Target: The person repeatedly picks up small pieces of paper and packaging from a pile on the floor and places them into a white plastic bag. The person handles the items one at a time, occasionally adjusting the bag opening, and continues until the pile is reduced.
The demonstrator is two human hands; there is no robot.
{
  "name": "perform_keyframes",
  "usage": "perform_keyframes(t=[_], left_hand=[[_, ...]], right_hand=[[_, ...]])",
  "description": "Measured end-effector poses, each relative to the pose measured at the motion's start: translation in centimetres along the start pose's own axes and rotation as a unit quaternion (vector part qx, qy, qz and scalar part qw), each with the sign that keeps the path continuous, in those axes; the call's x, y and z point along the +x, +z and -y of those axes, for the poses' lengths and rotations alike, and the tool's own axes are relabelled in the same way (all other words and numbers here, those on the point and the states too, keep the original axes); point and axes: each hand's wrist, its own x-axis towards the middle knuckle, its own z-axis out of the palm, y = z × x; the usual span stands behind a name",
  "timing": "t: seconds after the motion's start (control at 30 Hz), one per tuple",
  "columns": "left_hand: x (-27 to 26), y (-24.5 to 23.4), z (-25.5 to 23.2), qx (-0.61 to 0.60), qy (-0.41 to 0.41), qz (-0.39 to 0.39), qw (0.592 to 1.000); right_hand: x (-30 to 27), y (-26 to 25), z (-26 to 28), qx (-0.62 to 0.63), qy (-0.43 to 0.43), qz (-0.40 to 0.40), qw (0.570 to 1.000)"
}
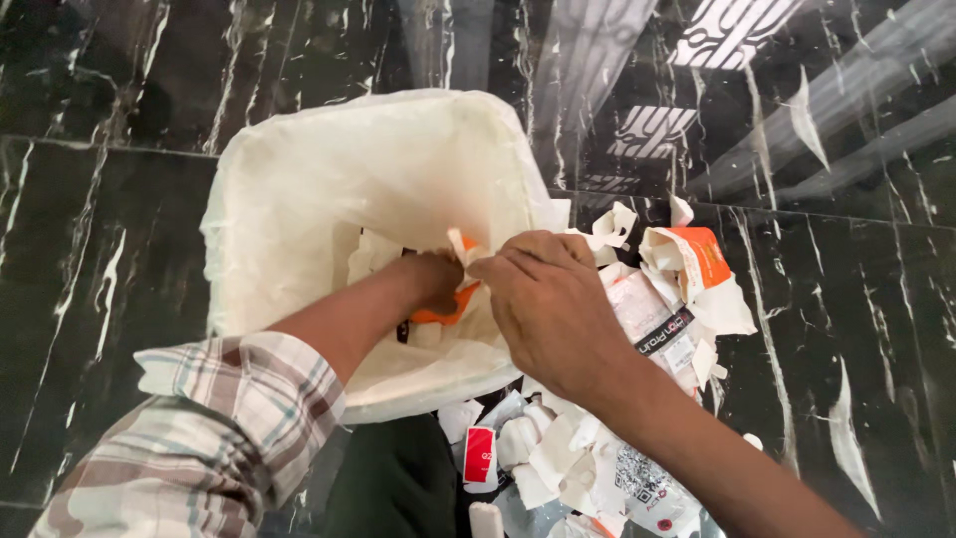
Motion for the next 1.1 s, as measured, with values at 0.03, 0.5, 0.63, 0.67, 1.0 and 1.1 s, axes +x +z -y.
perform_keyframes(t=[0.03, 0.5, 0.63, 0.67, 1.0, 1.1], left_hand=[[0.2, 0.4, -0.2, 0.008, 0.007, 0.005, 1.0], [-3.6, -9.3, 1.4, 0.019, -0.01, -0.148, 0.989], [-3.3, -11.0, 0.5, -0.006, 0.002, -0.185, 0.983], [-3.3, -11.1, 0.2, -0.006, -0.003, -0.188, 0.982], [0.1, -10.5, -0.4, 0.029, 0.037, -0.17, 0.984], [-0.1, -10.3, 0.5, 0.024, 0.027, -0.162, 0.986]], right_hand=[[-0.1, -0.1, -0.1, 0.003, -0.004, -0.005, 1.0], [-6.5, -5.7, -8.7, 0.086, 0.084, -0.174, 0.977], [-15.2, -7.6, -16.4, 0.19, 0.307, -0.244, 0.9], [-17.7, -7.9, -18.0, 0.168, 0.359, -0.256, 0.882], [-41.6, -3.0, -22.8, -0.066, 0.657, 0.114, 0.742], [-43.7, -0.4, -23.2, -0.054, 0.717, 0.213, 0.662]])
